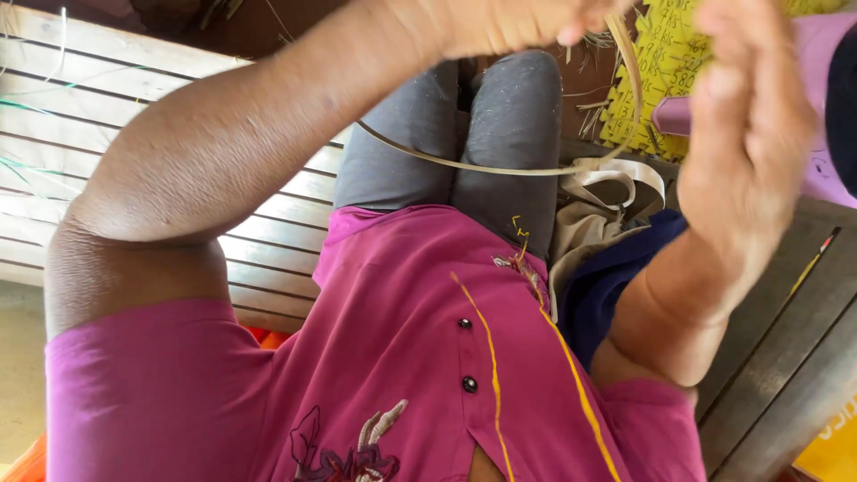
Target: The person is forming a circular bamboo frame by tying bamboo strips together with yellow string.
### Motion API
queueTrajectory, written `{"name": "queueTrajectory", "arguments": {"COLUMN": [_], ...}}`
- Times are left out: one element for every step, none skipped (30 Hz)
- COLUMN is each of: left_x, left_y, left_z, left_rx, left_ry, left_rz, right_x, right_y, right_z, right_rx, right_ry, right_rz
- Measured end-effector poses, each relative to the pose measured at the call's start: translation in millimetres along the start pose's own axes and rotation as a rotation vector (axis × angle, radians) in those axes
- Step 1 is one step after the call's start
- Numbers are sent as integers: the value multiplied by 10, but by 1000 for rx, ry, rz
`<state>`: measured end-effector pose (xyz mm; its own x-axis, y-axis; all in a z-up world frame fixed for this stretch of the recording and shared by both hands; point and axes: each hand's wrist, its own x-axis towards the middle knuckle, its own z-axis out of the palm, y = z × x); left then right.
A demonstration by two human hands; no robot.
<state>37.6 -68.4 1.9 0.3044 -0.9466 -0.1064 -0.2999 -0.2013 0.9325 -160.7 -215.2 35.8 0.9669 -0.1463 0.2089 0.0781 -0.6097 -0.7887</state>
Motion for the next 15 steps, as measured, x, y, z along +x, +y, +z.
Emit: {"name": "queueTrajectory", "arguments": {"left_x": [-51,-101,-157,-185,-197,-203,-205,-244,-275,-305,-320,-337,-357,-366,-386], "left_y": [36,108,170,227,234,240,248,309,372,437,454,471,484,479,470], "left_z": [56,56,120,239,246,255,282,295,299,302,329,356,384,400,416], "left_rx": [-2,-4,-8,-12,-14,68,146,141,102,62,62,-48,-158,-160,-228], "left_ry": [-3,-6,-9,-12,-13,-24,-41,-48,-50,-53,-58,-78,-97,-101,-123], "left_rz": [4,8,7,6,5,-85,-171,-170,-203,-236,-234,-228,-224,-223,-253], "right_x": [106,202,287,372,370,370,346,327,315,303,249,193,138,113,87], "right_y": [253,205,158,116,176,242,304,311,317,322,413,504,595,585,576], "right_z": [-11,-1,19,38,-1,-42,-93,-123,-158,-195,-221,-247,-270,-280,-277], "right_rx": [-12,-12,144,298,299,399,497,497,529,561,561,616,671,671,628], "right_ry": [-111,-115,-252,-392,-393,-493,-588,-586,-630,-674,-669,-695,-722,-719,-719], "right_rz": [54,48,124,197,199,245,297,305,350,396,399,427,456,460,524]}}
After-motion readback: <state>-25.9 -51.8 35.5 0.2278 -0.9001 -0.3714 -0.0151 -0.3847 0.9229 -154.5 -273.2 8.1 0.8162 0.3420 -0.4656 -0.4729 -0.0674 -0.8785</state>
